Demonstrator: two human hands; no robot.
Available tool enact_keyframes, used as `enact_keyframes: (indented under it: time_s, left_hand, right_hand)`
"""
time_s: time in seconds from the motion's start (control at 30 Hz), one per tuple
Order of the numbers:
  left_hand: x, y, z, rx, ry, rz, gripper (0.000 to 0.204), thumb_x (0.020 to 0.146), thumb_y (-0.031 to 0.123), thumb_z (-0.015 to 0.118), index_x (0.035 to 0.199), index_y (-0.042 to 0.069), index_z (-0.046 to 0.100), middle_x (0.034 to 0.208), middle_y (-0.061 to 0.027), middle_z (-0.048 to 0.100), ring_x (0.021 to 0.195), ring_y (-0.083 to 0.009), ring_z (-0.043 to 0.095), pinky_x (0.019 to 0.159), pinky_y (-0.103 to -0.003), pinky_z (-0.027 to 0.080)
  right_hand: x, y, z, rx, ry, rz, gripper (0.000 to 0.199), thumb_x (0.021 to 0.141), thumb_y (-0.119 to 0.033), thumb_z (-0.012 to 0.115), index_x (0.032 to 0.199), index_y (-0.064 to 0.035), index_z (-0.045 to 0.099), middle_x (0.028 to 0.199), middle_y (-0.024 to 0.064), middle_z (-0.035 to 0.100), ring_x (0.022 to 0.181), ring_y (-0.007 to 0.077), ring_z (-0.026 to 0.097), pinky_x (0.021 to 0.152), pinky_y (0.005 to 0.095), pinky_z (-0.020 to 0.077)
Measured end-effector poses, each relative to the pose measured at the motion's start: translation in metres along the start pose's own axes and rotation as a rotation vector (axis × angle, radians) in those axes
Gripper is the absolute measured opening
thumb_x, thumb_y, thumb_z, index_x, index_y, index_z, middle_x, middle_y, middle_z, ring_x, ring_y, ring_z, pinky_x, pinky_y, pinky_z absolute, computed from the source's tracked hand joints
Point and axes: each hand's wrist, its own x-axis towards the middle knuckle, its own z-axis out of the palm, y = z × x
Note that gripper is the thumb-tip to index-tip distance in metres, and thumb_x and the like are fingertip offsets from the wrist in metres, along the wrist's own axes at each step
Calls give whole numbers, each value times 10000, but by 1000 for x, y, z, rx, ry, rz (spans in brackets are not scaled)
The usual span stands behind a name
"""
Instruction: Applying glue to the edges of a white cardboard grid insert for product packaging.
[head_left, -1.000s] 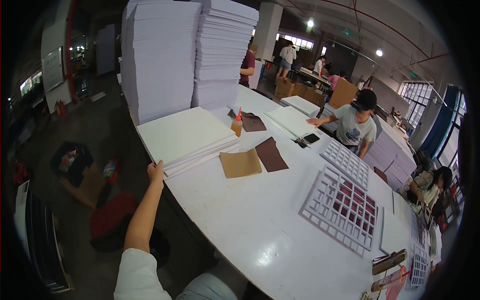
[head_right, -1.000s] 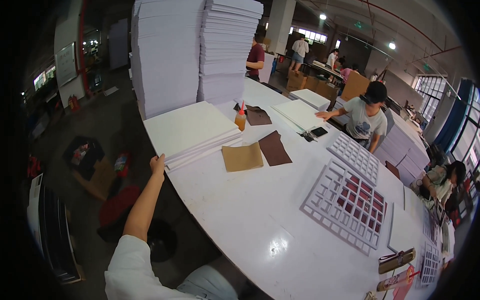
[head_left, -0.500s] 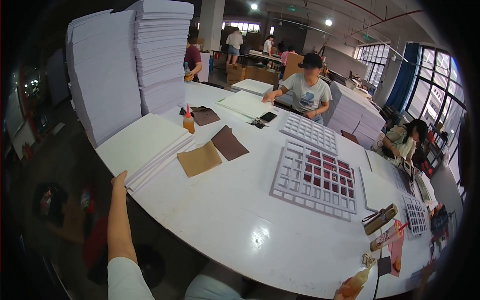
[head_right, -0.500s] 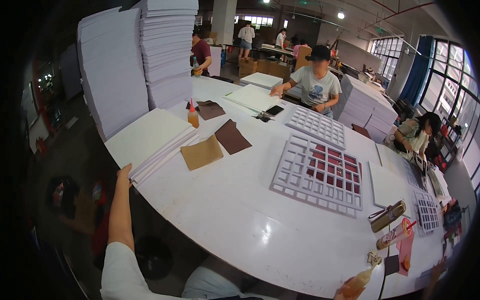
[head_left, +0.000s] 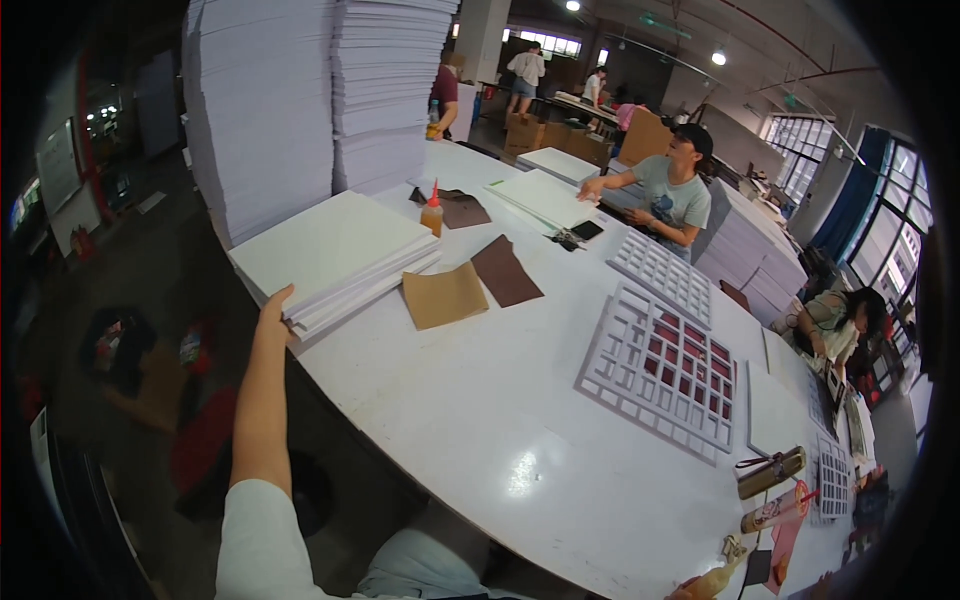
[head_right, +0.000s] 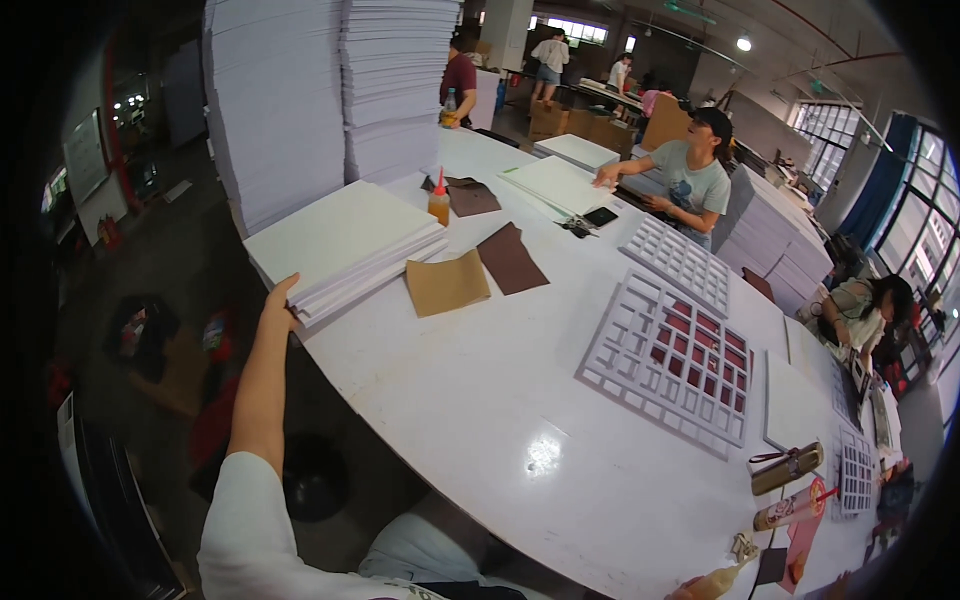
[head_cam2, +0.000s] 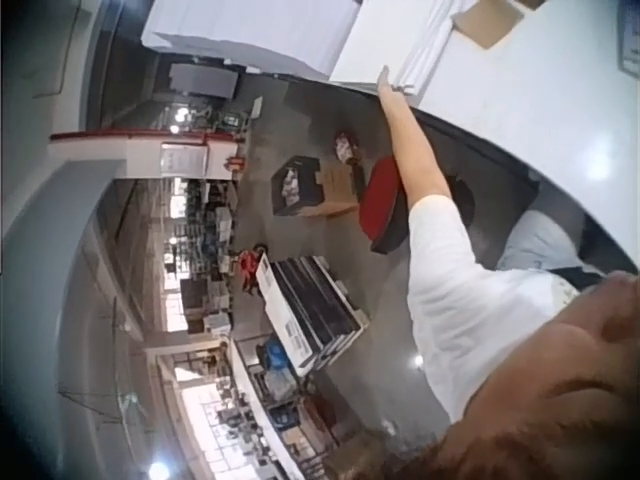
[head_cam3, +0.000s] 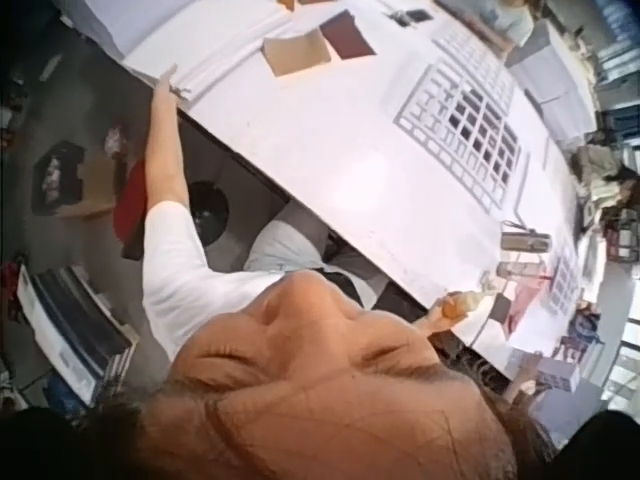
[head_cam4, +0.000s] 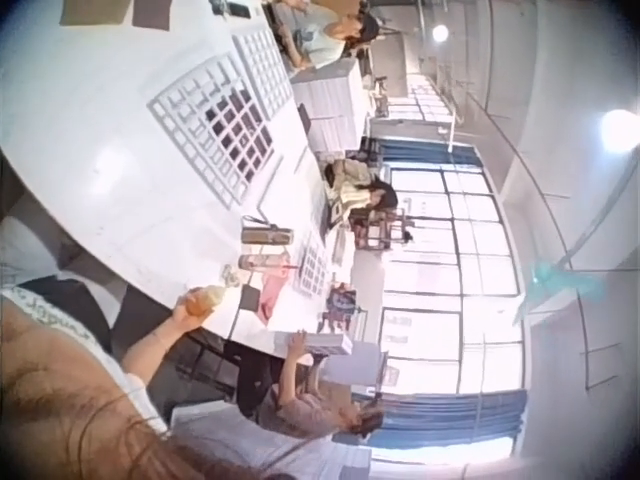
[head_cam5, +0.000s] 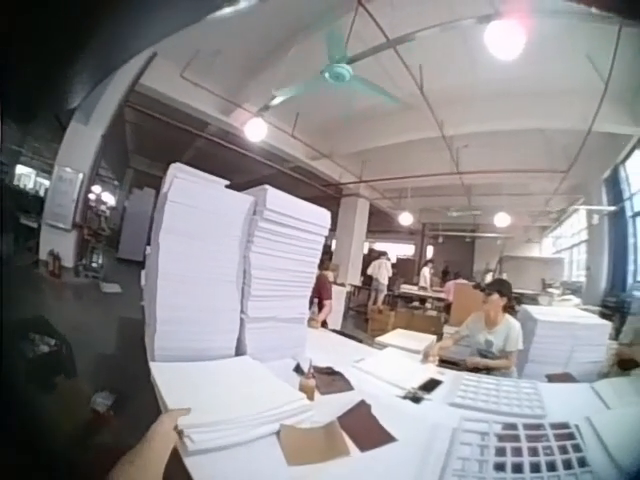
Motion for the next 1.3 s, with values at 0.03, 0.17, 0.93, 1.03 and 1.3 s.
enact_keyframes:
  time_s: [0.03, 0.17, 0.93, 1.03, 1.3]
  left_hand:
    - [-12, 0, 11, -24, -37, -60, 409, 737, 266, 768, 1036, 27, 625, 1063, -151, 622, 945, -325, 601, 800, -487, 497]
    - [-60, -7, -14, -186, -243, -35, 461, 786, 235, 712, 1151, -3, 561, 1110, -146, 624, 1020, -327, 602, 883, -473, 510]
    - [-211, -129, 356, -224, -594, -158, 528, 699, 252, 799, 1128, 65, 554, 1074, -103, 608, 994, -252, 597, 851, -387, 522]
    - [-168, -173, 401, -236, -646, -165, 490, 742, 254, 768, 1129, 50, 547, 1083, -97, 598, 995, -236, 593, 848, -368, 516]
    - [-104, -243, 469, -177, -351, -69, 697, 688, 286, 823, 1237, 69, 453, 1142, -58, 557, 994, -172, 554, 741, -324, 485]
  right_hand:
    - [-2, 2, 9, -39, 3, -15, 420, 847, -227, 656, 1232, -101, 542, 1267, 73, 538, 1145, 255, 487, 762, 407, 475]
    - [0, 1, 14, -88, -23, -42, 406, 859, -245, 643, 1224, -95, 544, 1243, 73, 551, 1093, 240, 517, 723, 390, 487]
    - [-3, 2, 8, -47, 52, -43, 490, 895, -314, 599, 1327, -115, 480, 1320, 81, 522, 1167, 293, 506, 744, 413, 494]
    - [-6, 3, 12, -63, 0, -15, 476, 897, -298, 602, 1323, -123, 484, 1318, 58, 522, 1176, 240, 499, 788, 409, 478]
    - [-9, -12, -17, -116, 252, -163, 453, 822, -253, 689, 1219, -77, 559, 1210, 103, 577, 1011, 279, 555, 716, 395, 494]
